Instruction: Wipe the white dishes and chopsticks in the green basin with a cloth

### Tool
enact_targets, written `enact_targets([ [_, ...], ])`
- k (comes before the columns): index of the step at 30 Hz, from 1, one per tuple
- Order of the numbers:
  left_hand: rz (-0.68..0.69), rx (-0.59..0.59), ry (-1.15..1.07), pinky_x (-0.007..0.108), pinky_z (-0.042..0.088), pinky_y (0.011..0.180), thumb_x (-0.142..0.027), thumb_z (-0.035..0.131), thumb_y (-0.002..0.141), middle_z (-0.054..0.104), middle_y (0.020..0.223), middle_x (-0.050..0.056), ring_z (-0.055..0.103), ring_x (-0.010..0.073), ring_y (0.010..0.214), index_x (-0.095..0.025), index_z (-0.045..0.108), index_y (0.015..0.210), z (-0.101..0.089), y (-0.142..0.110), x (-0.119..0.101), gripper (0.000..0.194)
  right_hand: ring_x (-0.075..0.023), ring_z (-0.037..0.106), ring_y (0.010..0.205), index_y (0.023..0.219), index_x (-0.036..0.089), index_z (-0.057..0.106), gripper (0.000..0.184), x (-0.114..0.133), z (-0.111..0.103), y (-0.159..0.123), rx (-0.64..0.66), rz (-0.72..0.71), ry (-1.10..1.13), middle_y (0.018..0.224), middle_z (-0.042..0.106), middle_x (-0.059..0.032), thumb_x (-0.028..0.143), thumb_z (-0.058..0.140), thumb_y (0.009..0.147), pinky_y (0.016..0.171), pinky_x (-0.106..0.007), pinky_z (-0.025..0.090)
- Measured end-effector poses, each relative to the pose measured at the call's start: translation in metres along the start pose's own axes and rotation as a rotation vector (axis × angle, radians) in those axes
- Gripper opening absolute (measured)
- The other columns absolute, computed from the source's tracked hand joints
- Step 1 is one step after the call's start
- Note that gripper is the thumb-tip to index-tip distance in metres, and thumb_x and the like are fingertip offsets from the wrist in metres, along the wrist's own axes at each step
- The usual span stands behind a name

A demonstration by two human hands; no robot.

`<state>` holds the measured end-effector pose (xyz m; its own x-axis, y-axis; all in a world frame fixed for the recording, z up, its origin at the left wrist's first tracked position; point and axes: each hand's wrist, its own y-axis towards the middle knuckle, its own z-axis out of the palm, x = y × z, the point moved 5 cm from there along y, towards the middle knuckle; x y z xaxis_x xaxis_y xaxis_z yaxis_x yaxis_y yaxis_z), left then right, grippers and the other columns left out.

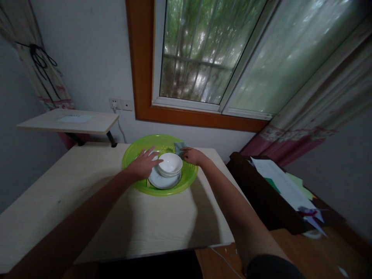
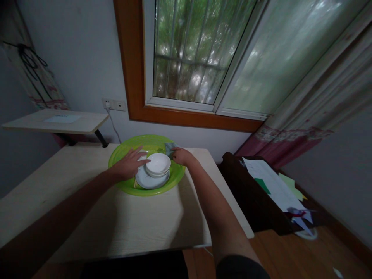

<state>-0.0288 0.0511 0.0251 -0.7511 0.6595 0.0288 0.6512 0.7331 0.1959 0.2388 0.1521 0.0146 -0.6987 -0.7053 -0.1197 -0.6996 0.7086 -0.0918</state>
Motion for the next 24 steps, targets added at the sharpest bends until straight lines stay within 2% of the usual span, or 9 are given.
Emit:
enact_targets([
  [3, 0.192, 0.059, -0.012, 0.071, 0.018, 0.132, -0.013, 0.061, 0.093, 0.061, 0.159, 0.011, 0.024, 0.0383, 0.167, -0.027, 0.069, 0.146, 0.001, 0.008, -0.021, 0.056, -0.0243, 0.058, 0.148, 0.095, 0.017, 0.086, 0.032, 0.0, 0.0, 0.0, 0.002, 0.001, -0.002, 0.114, 0.085, -0.0116, 0.012, 0.054, 0.097, 0.124, -0.035, 0.044],
  [5, 0.248, 0.08, -0.013, 0.069, 0.016, 0.133, -0.016, 0.064, 0.095, 0.07, 0.144, 0.012, 0.032, 0.0359, 0.164, -0.024, 0.073, 0.136, 0.002, 0.013, -0.031, 0.043, -0.0243, 0.059, 0.147, 0.093, 0.018, 0.086, 0.031, 0.001, -0.001, 0.0, -0.002, 0.004, -0.004, 0.112, 0.085, -0.0105, 0.012, 0.056, 0.096, 0.123, -0.035, 0.045],
  [7, 0.266, 0.101, 0.0, 0.067, 0.016, 0.134, -0.019, 0.066, 0.098, 0.075, 0.133, 0.013, 0.046, 0.0329, 0.156, -0.02, 0.076, 0.126, 0.004, 0.018, -0.036, 0.03, -0.0244, 0.06, 0.146, 0.093, 0.019, 0.086, 0.03, 0.0, 0.0, 0.0, -0.007, 0.008, -0.006, 0.112, 0.085, -0.0102, 0.013, 0.056, 0.096, 0.122, -0.035, 0.045],
  [11, 0.227, 0.145, 0.052, 0.064, 0.02, 0.133, -0.023, 0.066, 0.102, 0.078, 0.117, 0.01, 0.07, 0.0267, 0.123, -0.019, 0.075, 0.109, 0.012, 0.022, -0.032, 0.012, -0.0253, 0.061, 0.145, 0.093, 0.017, 0.086, 0.03, -0.001, 0.003, 0.001, -0.009, 0.015, -0.008, 0.111, 0.085, -0.0113, 0.014, 0.056, 0.097, 0.122, -0.035, 0.046],
  [14, 0.216, 0.141, 0.069, 0.063, 0.021, 0.132, -0.021, 0.063, 0.104, 0.078, 0.107, 0.007, 0.073, 0.0238, 0.11, -0.02, 0.075, 0.101, 0.014, 0.022, -0.029, 0.012, -0.0253, 0.061, 0.145, 0.091, 0.018, 0.086, 0.029, -0.003, 0.004, 0.002, -0.023, 0.021, 0.009, 0.11, 0.085, -0.011, 0.014, 0.057, 0.097, 0.122, -0.035, 0.046],
  [19, 0.217, 0.095, 0.07, 0.06, 0.023, 0.131, -0.018, 0.066, 0.101, 0.079, 0.104, 0.005, 0.073, 0.0229, 0.106, -0.021, 0.075, 0.1, 0.009, 0.021, -0.033, 0.01, -0.0257, 0.063, 0.142, 0.084, 0.02, 0.084, 0.03, -0.003, 0.003, 0.001, -0.039, 0.023, 0.031, 0.107, 0.086, -0.0103, 0.012, 0.058, 0.096, 0.121, -0.036, 0.047],
  [24, 0.227, 0.104, 0.076, 0.06, 0.026, 0.13, -0.022, 0.068, 0.101, 0.079, 0.103, 0.006, 0.072, 0.0239, 0.105, -0.02, 0.075, 0.099, 0.006, 0.02, -0.037, 0.008, -0.0267, 0.063, 0.142, 0.086, 0.02, 0.084, 0.029, -0.002, 0.002, 0.0, -0.043, 0.007, 0.04, 0.107, 0.086, -0.0094, 0.013, 0.058, 0.095, 0.12, -0.037, 0.048],
])
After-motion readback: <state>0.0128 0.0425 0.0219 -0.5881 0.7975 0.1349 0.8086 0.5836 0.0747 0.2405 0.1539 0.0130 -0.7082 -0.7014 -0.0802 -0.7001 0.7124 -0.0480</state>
